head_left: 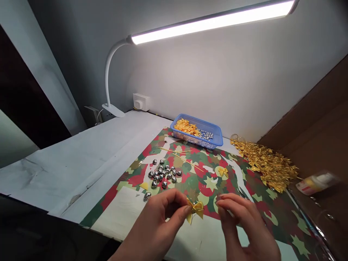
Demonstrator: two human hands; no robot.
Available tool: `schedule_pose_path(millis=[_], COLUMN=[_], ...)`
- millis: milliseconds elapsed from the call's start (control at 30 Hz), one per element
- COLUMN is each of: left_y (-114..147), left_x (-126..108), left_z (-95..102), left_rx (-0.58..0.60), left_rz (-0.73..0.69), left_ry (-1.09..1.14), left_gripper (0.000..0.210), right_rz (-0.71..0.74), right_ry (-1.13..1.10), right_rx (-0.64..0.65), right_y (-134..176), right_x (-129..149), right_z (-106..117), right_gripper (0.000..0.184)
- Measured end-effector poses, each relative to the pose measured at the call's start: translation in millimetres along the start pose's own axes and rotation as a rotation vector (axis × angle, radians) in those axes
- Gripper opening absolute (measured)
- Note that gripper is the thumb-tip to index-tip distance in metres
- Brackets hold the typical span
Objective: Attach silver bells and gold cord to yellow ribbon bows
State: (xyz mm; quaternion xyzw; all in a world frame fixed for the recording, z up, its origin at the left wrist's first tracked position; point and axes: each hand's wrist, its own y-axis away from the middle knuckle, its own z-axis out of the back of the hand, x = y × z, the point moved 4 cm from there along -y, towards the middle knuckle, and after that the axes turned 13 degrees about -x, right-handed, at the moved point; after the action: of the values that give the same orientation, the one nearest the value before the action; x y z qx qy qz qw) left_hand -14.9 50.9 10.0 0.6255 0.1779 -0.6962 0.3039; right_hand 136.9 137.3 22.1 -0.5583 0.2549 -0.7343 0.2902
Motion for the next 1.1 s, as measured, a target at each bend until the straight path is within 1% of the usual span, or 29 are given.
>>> schedule_pose_path(millis=[100, 167, 233, 333, 400, 433, 467, 500, 567, 600, 633, 667, 700, 733, 800, 833, 867, 900, 967, 1000, 1033, 1100], left_y=[4, 7, 9, 8, 7, 7, 7, 8, 10, 11, 11, 12, 13, 13, 13, 13, 12, 13, 14, 15, 16, 19], left_x=[-6, -9, -11, -9, -6, -6, -5, -5, -4, -3, -2, -2, -1, -1, -2, -3, -5, -7, -10, -11, -12, -13], left_z=[0.2, 0.6, 1.4, 2.5, 3.1, 3.2, 3.5, 3.8, 4.0, 3.6, 3.0, 2.0, 0.7, -0.6, -1.8, -1.5, -0.5, 1.0, 4.4, 6.0, 7.4, 9.0], left_rx=[0.004, 0.005, 0.003, 0.032, 0.065, 0.086, 0.101, 0.115, 0.130, 0.134, 0.136, 0.140, 0.144, 0.148, 0.145, 0.138, 0.127, 0.119, 0.108, 0.102, 0.096, 0.081], left_rz=[-0.080, -0.122, -0.135, -0.087, -0.037, -0.021, -0.005, 0.003, 0.022, 0.028, 0.033, 0.039, 0.044, 0.053, 0.063, 0.065, 0.061, 0.054, 0.044, 0.043, 0.036, 0.012], left_ry=[-0.095, -0.137, -0.150, -0.106, -0.046, -0.012, 0.021, 0.052, 0.090, 0.096, 0.094, 0.088, 0.077, 0.066, 0.046, 0.043, 0.041, 0.041, 0.025, 0.007, -0.014, -0.044], left_gripper=[0.025, 0.025, 0.024, 0.023, 0.023, 0.023, 0.023, 0.023, 0.024, 0.024, 0.024, 0.024, 0.023, 0.022, 0.022, 0.023, 0.024, 0.024, 0.024, 0.024, 0.024, 0.023], right_rz=[0.025, 0.057, 0.082, 0.037, -0.081, -0.177, -0.298, -0.432, -0.676, -0.753, -0.785, -0.774, -0.733, -0.675, -0.572, -0.557, -0.572, -0.612, -0.717, -0.737, -0.725, -0.665], right_ry=[-0.082, -0.095, -0.104, -0.174, -0.254, -0.309, -0.380, -0.473, -0.676, -0.759, -0.812, -0.826, -0.814, -0.789, -0.735, -0.718, -0.706, -0.690, -0.603, -0.536, -0.453, -0.322], right_rx=[0.248, 0.372, 0.414, 0.374, 0.309, 0.303, 0.327, 0.382, 0.538, 0.608, 0.647, 0.645, 0.593, 0.499, 0.259, 0.169, 0.127, 0.133, 0.234, 0.293, 0.353, 0.482], right_y=[-11, -10, -9, -14, -23, -27, -31, -33, -36, -37, -40, -44, -50, -57, -68, -69, -66, -61, -41, -30, -19, 0], right_x=[-1, 3, 9, 18, 21, 20, 19, 18, 18, 19, 20, 19, 16, 13, 4, 0, -4, -8, -13, -14, -13, -10], right_z=[-12, -22, -28, -29, -27, -27, -28, -31, -39, -42, -44, -45, -44, -42, -33, -28, -25, -22, -17, -14, -12, -9], right_gripper=[0.009, 0.009, 0.015, 0.017, 0.017, 0.016, 0.017, 0.018, 0.022, 0.023, 0.023, 0.022, 0.020, 0.018, 0.016, 0.016, 0.016, 0.019, 0.024, 0.023, 0.023, 0.030])
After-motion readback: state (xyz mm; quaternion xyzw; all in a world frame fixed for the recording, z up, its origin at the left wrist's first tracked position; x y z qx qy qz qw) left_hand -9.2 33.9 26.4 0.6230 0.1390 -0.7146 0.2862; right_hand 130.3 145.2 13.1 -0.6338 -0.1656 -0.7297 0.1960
